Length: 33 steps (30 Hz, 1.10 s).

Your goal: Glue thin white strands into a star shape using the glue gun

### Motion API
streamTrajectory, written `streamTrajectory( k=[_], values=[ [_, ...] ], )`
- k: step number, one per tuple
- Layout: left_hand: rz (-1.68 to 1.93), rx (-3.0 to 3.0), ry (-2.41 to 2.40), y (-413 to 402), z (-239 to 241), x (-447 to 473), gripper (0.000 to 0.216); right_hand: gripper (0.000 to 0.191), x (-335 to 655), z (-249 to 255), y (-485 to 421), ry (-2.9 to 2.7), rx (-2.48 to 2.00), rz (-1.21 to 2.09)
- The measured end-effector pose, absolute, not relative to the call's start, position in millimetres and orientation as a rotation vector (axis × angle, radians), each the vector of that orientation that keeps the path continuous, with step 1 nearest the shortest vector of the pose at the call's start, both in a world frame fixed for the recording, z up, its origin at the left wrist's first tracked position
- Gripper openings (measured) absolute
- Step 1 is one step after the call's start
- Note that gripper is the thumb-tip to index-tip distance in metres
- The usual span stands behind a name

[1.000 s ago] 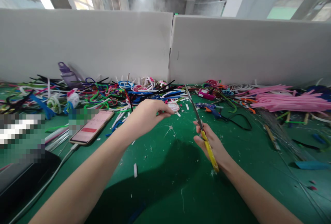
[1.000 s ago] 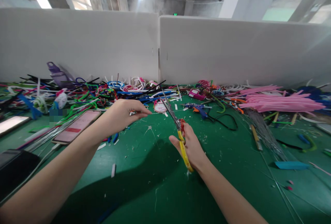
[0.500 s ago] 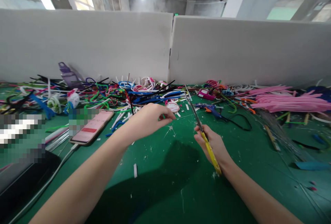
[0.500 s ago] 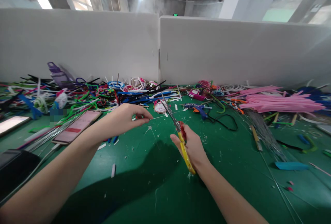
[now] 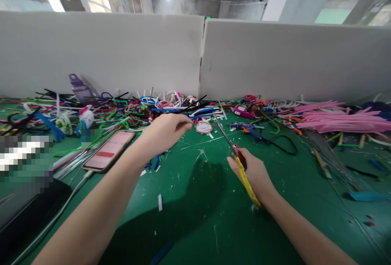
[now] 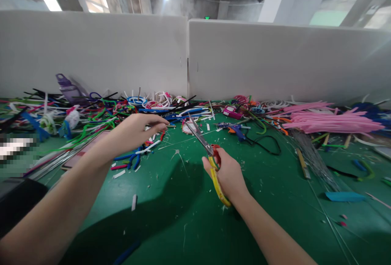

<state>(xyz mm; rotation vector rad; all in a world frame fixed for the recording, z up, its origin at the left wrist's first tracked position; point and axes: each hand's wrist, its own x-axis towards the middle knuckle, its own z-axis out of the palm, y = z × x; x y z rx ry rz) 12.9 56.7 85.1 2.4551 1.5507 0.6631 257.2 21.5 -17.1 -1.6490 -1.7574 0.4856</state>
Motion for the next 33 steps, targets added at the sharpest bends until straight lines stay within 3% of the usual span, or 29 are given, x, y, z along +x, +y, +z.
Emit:
streamTrajectory(
  k=[12,21,33],
  values=[
    [0.446,2.399,1.281,64,64,21,0.023,0.036,258,-1,47,-1.978,-1.747,0.398],
    [0.482,2.303,1.444,68,39,-3,0.022,0.051,233,35,81,-2.111,-1.978,1.101],
    [0.562,2.38,1.648,46,1,-15,0.025,0.052,209,63,78,-2.37,-2.028,1.225]
  ],
)
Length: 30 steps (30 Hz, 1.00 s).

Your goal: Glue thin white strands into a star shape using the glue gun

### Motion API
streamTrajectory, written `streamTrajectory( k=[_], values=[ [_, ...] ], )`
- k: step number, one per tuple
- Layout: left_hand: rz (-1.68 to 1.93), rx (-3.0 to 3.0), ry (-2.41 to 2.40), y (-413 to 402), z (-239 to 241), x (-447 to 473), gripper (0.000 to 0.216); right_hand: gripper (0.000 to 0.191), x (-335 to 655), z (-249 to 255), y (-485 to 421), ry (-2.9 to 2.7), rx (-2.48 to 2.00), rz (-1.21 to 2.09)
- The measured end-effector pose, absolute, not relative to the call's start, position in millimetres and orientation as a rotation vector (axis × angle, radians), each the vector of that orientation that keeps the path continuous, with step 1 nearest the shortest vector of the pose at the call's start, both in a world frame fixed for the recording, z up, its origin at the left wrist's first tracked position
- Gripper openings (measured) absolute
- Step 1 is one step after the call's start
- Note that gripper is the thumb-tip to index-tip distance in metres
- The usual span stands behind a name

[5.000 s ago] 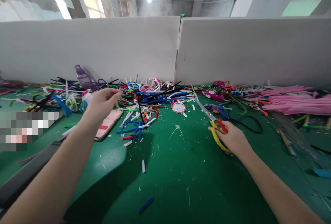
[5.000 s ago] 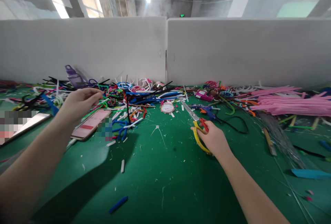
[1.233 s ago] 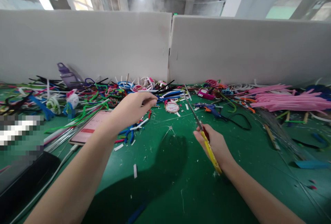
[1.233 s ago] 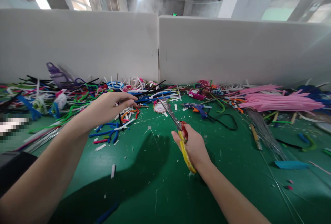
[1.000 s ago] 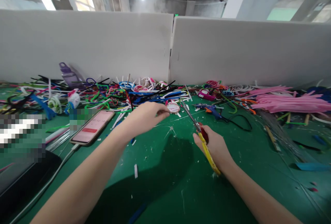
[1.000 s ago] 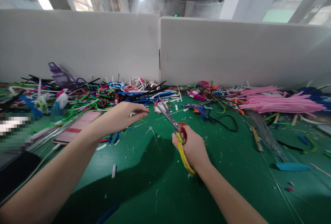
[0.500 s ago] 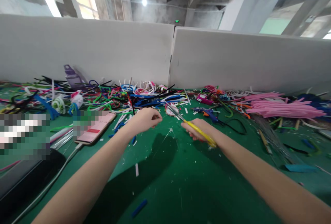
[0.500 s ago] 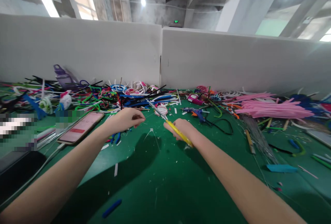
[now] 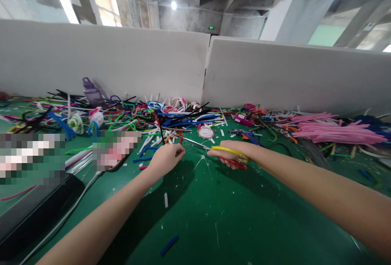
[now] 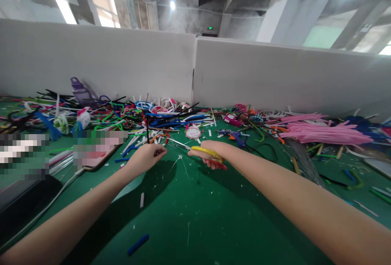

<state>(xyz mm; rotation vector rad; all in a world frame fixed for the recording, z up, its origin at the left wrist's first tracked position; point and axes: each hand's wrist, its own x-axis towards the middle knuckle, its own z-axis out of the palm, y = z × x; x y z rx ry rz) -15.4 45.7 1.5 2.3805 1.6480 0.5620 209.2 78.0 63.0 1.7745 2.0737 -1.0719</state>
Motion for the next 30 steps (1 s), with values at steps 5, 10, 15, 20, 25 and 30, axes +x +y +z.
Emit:
streamTrajectory(
  k=[5,10,15,20,25,30],
  values=[
    [0.595,2.418,1.703,43,-5,-16,0.026,0.043,213,45,86,2.153,1.819,-0.952],
    [0.643,2.533,1.784,47,-10,-19,0.023,0.043,214,14,97,2.25,1.855,-0.866],
    [0.687,2.499,1.891,54,-13,-22,0.021,0.042,217,2,107,2.193,1.846,-1.031],
    [0.682,2.471,1.914,56,-21,-25,0.022,0.04,219,4,105,2.186,1.89,-0.986],
    [0.653,2.476,1.908,54,-27,-27,0.019,0.046,233,14,91,2.254,1.946,-0.66],
    [0.661,2.578,1.761,56,-30,-27,0.017,0.047,260,23,68,2.332,1.992,-0.318]
  ],
)
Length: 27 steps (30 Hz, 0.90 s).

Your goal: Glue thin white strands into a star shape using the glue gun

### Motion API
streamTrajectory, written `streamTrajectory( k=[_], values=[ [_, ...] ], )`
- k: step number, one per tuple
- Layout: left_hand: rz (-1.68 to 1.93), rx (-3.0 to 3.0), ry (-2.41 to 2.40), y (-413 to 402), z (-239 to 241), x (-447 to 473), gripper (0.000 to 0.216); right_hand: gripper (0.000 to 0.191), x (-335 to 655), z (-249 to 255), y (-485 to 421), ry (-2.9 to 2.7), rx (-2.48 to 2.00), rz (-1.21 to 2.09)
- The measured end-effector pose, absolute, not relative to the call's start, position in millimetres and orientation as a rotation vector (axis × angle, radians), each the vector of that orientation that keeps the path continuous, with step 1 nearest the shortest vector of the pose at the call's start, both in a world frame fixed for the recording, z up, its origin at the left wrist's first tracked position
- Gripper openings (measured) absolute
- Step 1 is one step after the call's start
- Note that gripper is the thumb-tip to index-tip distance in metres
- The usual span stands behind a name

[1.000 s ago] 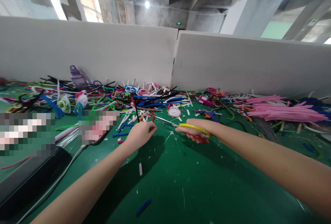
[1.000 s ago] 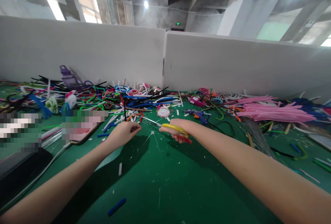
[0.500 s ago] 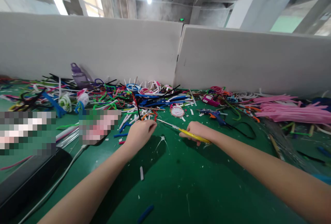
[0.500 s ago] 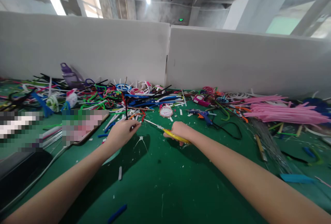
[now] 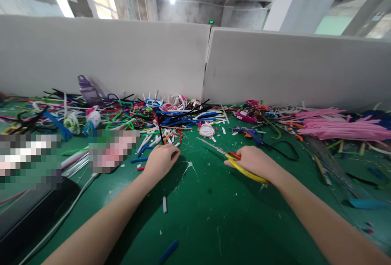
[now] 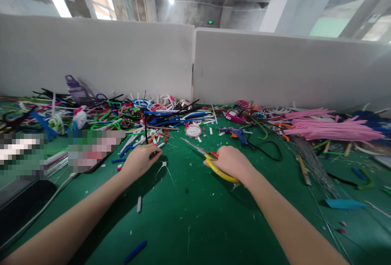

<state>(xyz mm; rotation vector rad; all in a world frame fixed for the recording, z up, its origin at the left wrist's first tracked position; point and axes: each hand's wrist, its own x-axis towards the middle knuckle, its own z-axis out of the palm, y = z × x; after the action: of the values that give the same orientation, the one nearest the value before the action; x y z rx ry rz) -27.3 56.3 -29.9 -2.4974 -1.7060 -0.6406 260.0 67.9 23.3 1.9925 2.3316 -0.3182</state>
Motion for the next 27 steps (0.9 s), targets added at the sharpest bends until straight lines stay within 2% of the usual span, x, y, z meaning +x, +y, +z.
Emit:
streamTrajectory(
  k=[3,10,18,27],
  values=[
    [-0.611,-2.504,-1.665,58,-34,-28,0.017,0.045,277,17,58,2.292,2.11,-0.238],
    [-0.596,-2.45,-1.671,60,-39,-24,0.019,0.039,320,-7,50,2.393,2.102,-0.358],
    [-0.644,-2.441,-1.667,57,-39,-4,0.018,0.038,353,-3,51,2.394,2.057,-0.401],
    [-0.644,-2.42,-1.672,56,-43,11,0.02,0.038,372,3,45,2.307,2.139,-0.709]
  ],
)
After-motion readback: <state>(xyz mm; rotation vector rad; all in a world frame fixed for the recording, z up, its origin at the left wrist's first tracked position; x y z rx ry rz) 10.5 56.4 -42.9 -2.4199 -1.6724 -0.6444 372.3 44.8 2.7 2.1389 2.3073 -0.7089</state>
